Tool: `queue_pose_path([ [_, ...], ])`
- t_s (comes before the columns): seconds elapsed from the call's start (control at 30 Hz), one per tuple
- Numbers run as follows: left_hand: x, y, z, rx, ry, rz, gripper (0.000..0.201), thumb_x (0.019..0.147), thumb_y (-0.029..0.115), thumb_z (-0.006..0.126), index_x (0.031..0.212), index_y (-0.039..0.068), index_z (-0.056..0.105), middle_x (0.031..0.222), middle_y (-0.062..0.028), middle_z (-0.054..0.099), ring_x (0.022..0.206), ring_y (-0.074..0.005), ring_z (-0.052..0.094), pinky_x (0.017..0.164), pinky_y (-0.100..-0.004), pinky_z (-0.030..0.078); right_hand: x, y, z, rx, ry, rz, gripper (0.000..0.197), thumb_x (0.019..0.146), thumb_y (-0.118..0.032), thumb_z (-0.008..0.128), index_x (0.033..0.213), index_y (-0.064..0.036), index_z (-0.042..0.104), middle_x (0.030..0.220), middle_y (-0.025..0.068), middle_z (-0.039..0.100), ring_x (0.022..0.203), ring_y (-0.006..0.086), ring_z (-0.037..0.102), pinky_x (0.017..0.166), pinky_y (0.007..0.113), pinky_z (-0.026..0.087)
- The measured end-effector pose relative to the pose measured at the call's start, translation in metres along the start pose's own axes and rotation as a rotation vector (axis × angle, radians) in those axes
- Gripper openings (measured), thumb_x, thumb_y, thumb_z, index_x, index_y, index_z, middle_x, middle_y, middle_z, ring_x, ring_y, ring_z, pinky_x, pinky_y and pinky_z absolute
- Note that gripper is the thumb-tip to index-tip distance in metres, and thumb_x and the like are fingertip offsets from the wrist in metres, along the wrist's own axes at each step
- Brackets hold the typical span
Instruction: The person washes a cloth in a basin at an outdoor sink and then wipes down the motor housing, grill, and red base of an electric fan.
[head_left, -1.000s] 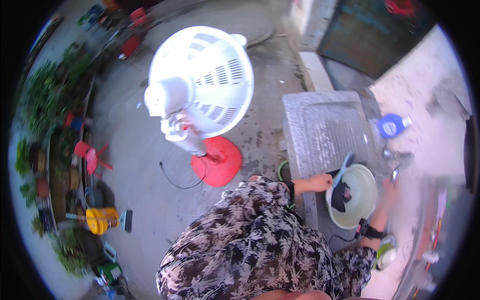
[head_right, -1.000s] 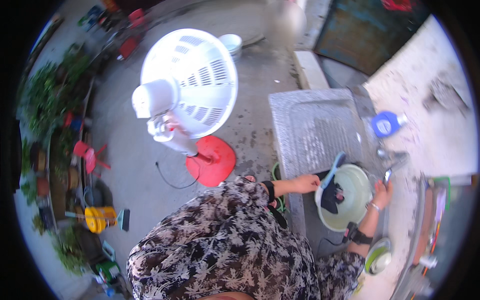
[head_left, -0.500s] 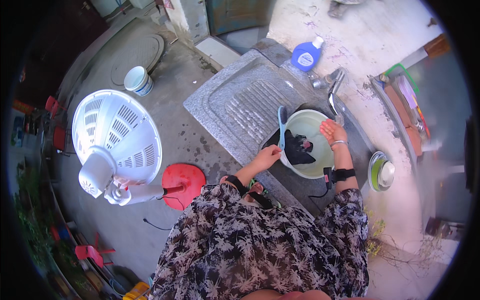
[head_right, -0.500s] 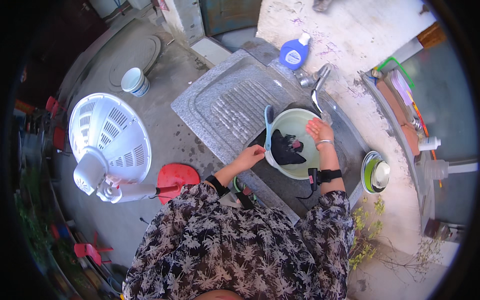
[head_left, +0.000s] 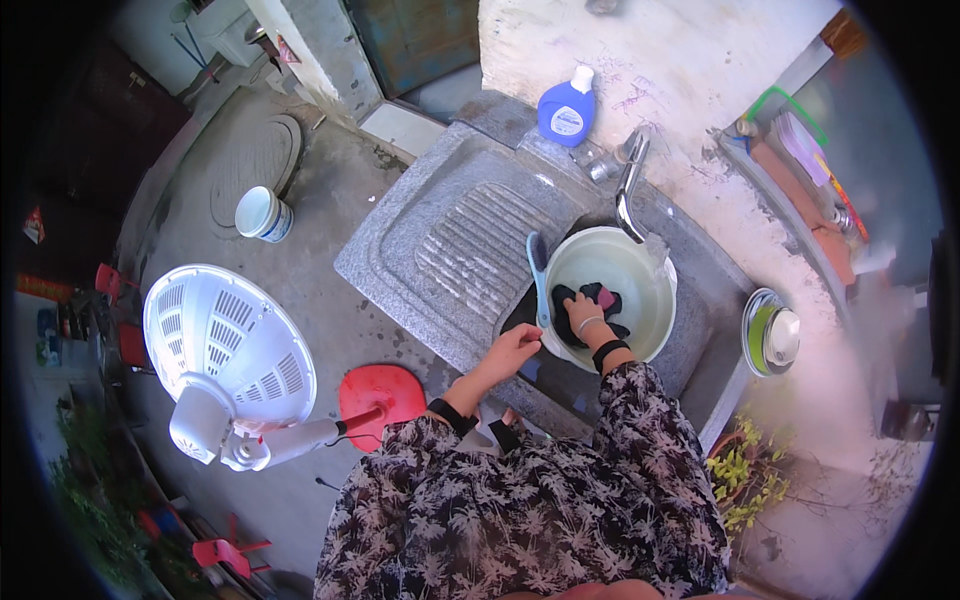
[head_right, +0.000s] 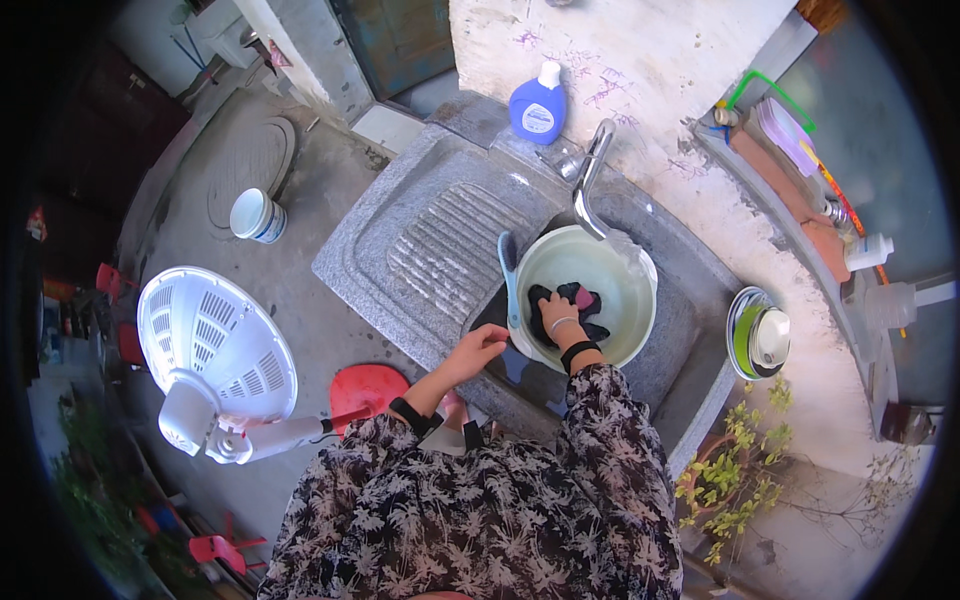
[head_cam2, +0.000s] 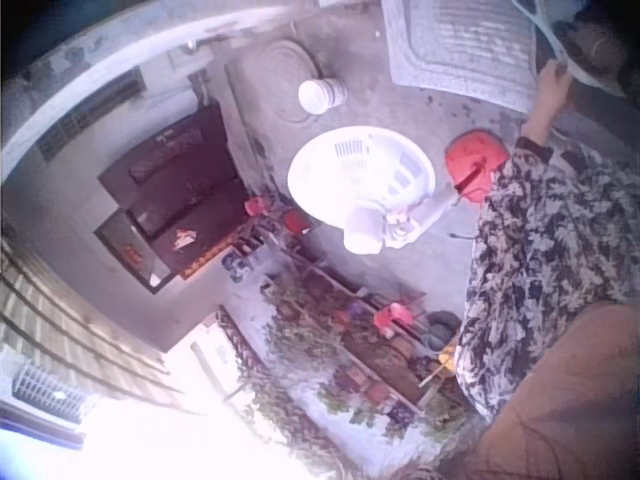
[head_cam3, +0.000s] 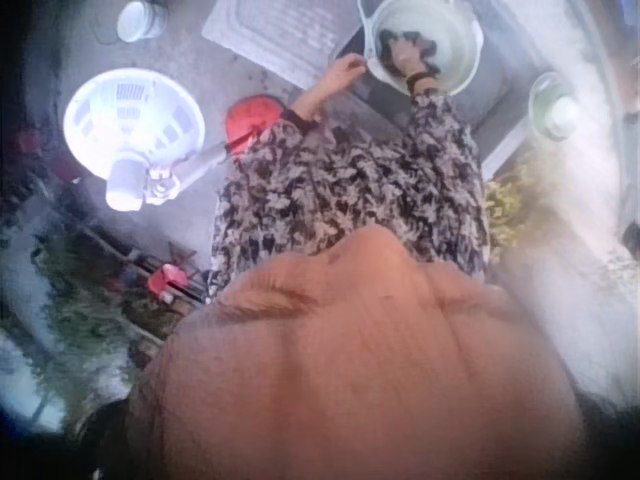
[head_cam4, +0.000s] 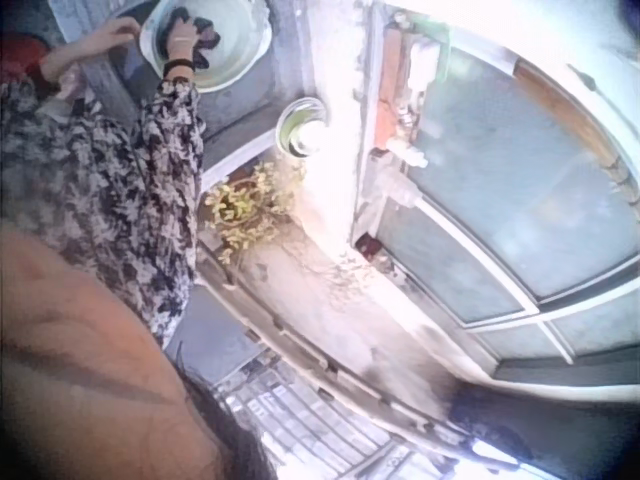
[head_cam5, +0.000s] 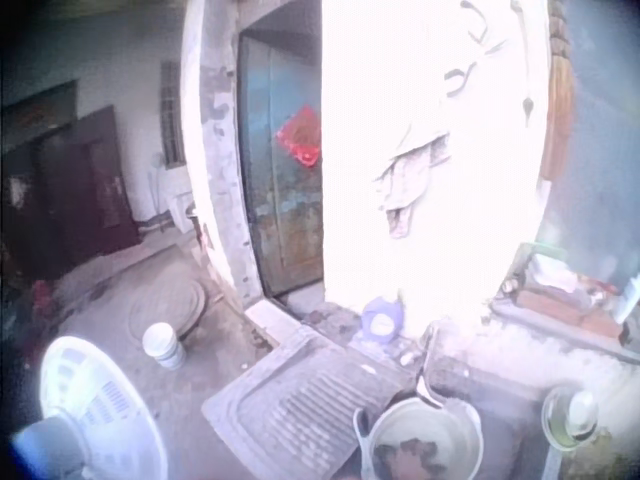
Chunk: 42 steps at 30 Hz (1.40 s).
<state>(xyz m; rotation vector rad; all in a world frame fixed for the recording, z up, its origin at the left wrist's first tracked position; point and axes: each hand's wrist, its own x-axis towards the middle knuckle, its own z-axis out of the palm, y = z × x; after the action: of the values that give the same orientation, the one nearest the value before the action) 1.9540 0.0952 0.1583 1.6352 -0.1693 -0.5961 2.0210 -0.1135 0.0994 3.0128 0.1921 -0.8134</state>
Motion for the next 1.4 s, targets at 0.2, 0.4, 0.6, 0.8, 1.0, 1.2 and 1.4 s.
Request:
queue_pose_path([
  [0.2, 0.017, 0.007, 0.004, 0.041, 0.014, 0.052, 0.026, 0.081, 0.014, 0.056, 0.104, 0.002, 0.052, 0.095, -0.0100, 0.059, 0.086, -0.0175, 0.058, 0.076, -0.0287, 0.045, 0.015, 0.112, 0.019, 0.676, 0.340, 0.381, 0.031, 0.070, -0.003, 0.059, 0.099, -0.0010, 0.050, 0.086, 0.0200, 0.056, 0.078, 0.0328, 0.059, 0.063, 0.039, 0.051],
  [0.4, 0.034, 0.011, 0.011, 0.088, 0.010, 0.111, 0.028, 0.081, 0.017, 0.056, 0.105, 0.001, 0.052, 0.096, -0.0116, 0.059, 0.085, -0.0193, 0.059, 0.075, -0.0297, 0.046, -0.027, 0.142, -0.056, 1.842, 0.606, 0.508, 0.033, 0.076, -0.006, 0.059, 0.106, -0.0023, 0.044, 0.085, 0.0124, 0.056, 0.061, 0.0229, 0.058, 0.049, 0.036, 0.052],
  [0.6, 0.052, 0.042, 0.037, 0.080, -0.076, 0.110, 0.036, 0.084, 0.024, 0.053, 0.111, 0.002, 0.049, 0.102, -0.0107, 0.055, 0.087, -0.0177, 0.056, 0.077, -0.0282, 0.044, -0.076, 0.126, -0.113, 1.704, 0.852, 0.516, 0.037, 0.075, -0.008, 0.063, 0.108, -0.0033, 0.047, 0.086, 0.0031, 0.058, 0.081, 0.0140, 0.056, 0.070, 0.030, 0.045],
  [0.8, 0.075, 0.088, 0.087, -0.357, -0.184, -0.075, 0.057, 0.086, 0.042, 0.047, 0.128, 0.007, 0.032, 0.122, -0.0145, 0.040, 0.101, -0.0253, 0.049, 0.086, -0.0364, 0.041, -0.095, 0.125, -0.097, 1.731, 0.836, -0.072, 0.024, 0.064, -0.005, 0.059, 0.087, -0.0030, 0.058, 0.082, 0.0019, 0.056, 0.075, 0.0135, 0.053, 0.068, 0.024, 0.043],
  [1.0, 0.112, 0.105, 0.120, -0.958, -0.369, -0.197, 0.046, 0.087, 0.049, 0.039, 0.108, 0.009, 0.049, 0.103, -0.0094, 0.055, 0.094, -0.0224, 0.055, 0.080, -0.0391, 0.046, -0.151, 0.063, -0.108, 1.373, 0.681, -0.196, 0.014, 0.069, -0.011, 0.058, 0.080, -0.0047, 0.054, 0.080, 0.0045, 0.056, 0.076, 0.0151, 0.053, 0.068, 0.027, 0.043],
  [1.2, 0.116, 0.129, 0.172, -0.789, -0.153, 0.023, 0.021, 0.089, 0.017, 0.043, 0.106, 0.008, 0.052, 0.099, -0.0033, 0.055, 0.088, -0.0149, 0.054, 0.073, -0.0281, 0.045, -0.132, 0.094, -0.115, 1.035, 1.016, 0.193, 0.016, 0.079, -0.020, 0.053, 0.084, -0.0041, 0.051, 0.080, 0.0159, 0.058, 0.078, 0.0302, 0.057, 0.068, 0.036, 0.045],
  [1.4, 0.122, 0.161, 0.187, -0.234, -0.169, 0.296, 0.037, 0.079, -0.002, 0.049, 0.114, 0.011, 0.049, 0.098, 0.0007, 0.053, 0.079, -0.0067, 0.049, 0.063, -0.0180, 0.038, -0.109, 0.182, -0.120, 1.462, 1.170, 0.315, 0.011, 0.080, -0.012, 0.056, 0.086, -0.0023, 0.053, 0.073, 0.0068, 0.058, 0.067, 0.0164, 0.055, 0.061, 0.031, 0.045],
])
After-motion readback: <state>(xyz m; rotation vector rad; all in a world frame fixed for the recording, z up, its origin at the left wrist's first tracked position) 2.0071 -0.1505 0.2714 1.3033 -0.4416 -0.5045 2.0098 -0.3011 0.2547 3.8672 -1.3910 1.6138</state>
